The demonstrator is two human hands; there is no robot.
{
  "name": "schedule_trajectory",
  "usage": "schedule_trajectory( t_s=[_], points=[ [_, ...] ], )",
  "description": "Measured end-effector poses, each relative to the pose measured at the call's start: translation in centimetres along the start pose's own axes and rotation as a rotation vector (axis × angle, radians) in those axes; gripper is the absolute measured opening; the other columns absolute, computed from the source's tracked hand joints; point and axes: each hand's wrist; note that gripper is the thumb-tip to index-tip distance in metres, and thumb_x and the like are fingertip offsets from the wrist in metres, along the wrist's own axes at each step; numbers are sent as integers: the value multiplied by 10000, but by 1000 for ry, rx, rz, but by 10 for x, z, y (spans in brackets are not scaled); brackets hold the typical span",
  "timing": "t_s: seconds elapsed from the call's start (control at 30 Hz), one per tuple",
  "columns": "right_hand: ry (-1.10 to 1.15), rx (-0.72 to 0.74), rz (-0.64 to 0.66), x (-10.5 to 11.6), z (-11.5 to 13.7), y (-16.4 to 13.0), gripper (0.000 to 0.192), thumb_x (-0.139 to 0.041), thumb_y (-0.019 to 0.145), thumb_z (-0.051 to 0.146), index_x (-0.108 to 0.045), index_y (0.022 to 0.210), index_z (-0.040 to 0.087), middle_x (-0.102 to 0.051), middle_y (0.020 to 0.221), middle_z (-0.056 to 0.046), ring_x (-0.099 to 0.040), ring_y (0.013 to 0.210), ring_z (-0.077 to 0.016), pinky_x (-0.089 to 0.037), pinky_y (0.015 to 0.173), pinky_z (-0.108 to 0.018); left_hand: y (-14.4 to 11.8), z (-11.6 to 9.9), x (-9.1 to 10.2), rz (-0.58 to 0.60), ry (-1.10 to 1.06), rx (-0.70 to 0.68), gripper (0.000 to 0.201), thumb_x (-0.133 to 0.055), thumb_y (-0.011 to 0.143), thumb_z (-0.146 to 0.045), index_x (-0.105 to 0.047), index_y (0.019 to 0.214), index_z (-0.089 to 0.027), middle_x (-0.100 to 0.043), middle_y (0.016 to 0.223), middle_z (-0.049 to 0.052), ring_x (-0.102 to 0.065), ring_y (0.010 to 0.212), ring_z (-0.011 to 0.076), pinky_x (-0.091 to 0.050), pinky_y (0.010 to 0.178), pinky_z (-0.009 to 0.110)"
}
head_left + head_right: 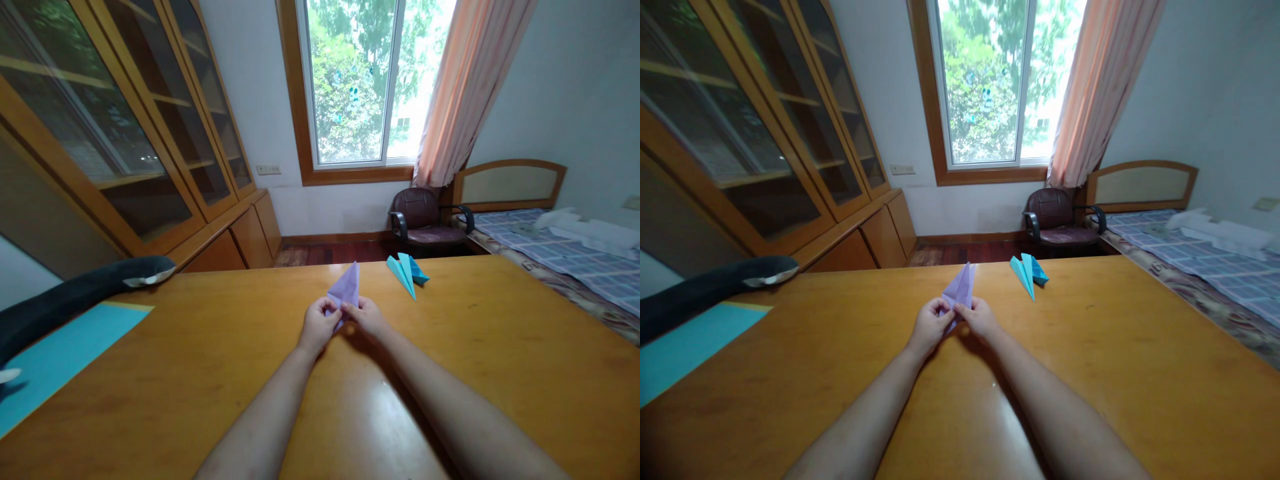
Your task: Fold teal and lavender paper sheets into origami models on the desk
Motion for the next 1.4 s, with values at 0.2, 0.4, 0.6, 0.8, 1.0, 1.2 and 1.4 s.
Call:
schedule_trajectory(
  t_s=[0.2,0.4,0.6,0.8,1.0,1.2,1.4],
  points=[
    [-86,49,-134,0,2,0,378,-726,604,509,-674,716,152,-693,702,-57,-621,650,-195,-502,653,-321,-8,-5,-2,109,268,-218,63,-608,735,-206,-564,721,-164,-574,781,11,-540,739,130,-449,713,248],
    [-271,181,-335,19,18,6,312,-631,669,472,-665,711,165,-684,686,-54,-608,656,-208,-472,627,-307,-10,-8,1,142,284,-267,258,-597,737,-146,-595,991,-192,-554,1096,66,-552,1014,182,-479,811,279],
    [-845,366,-390,43,37,6,197,-492,774,274,-655,725,174,-633,671,-38,-564,679,-197,-417,628,-274,-9,-8,6,-5,401,-354,352,-572,756,-143,-546,1102,-200,-556,1101,66,-544,1017,184,-465,834,299],
    [-1431,374,-223,41,45,-1,311,-456,810,136,-665,1033,190,-626,943,-106,-520,913,-231,-353,823,-312,-7,-3,6,-75,435,-357,438,-570,774,-167,-482,1201,-205,-576,1076,74,-564,963,182,-468,854,325],
    [-1659,169,-107,20,25,-8,279,-390,898,181,-650,999,177,-585,973,-148,-496,938,-264,-330,797,-352,-1,5,10,-251,519,-337,630,-550,762,-149,-339,1354,-191,-509,1182,109,-528,1071,214,-432,959,360],
    [-1678,145,20,4,9,-15,318,-372,902,190,-575,1141,136,-574,1078,-170,-501,981,-277,-347,831,-374,-3,-1,10,-12,779,-377,393,-537,728,-103,-603,1108,-184,-555,1131,108,-515,1080,251,-401,986,389],
    [-1623,222,178,3,9,-15,313,-394,912,231,-611,1125,158,-592,1091,-136,-503,1025,-251,-350,881,-337,-4,-2,9,265,798,-373,287,-544,765,-129,-661,1011,-219,-647,1020,62,-562,960,217,-428,901,347]
  ],
)
Point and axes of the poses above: each hand's wrist, its own y-axis towards the middle knuckle, its own x-axis out of the back of the hand, z = x × y
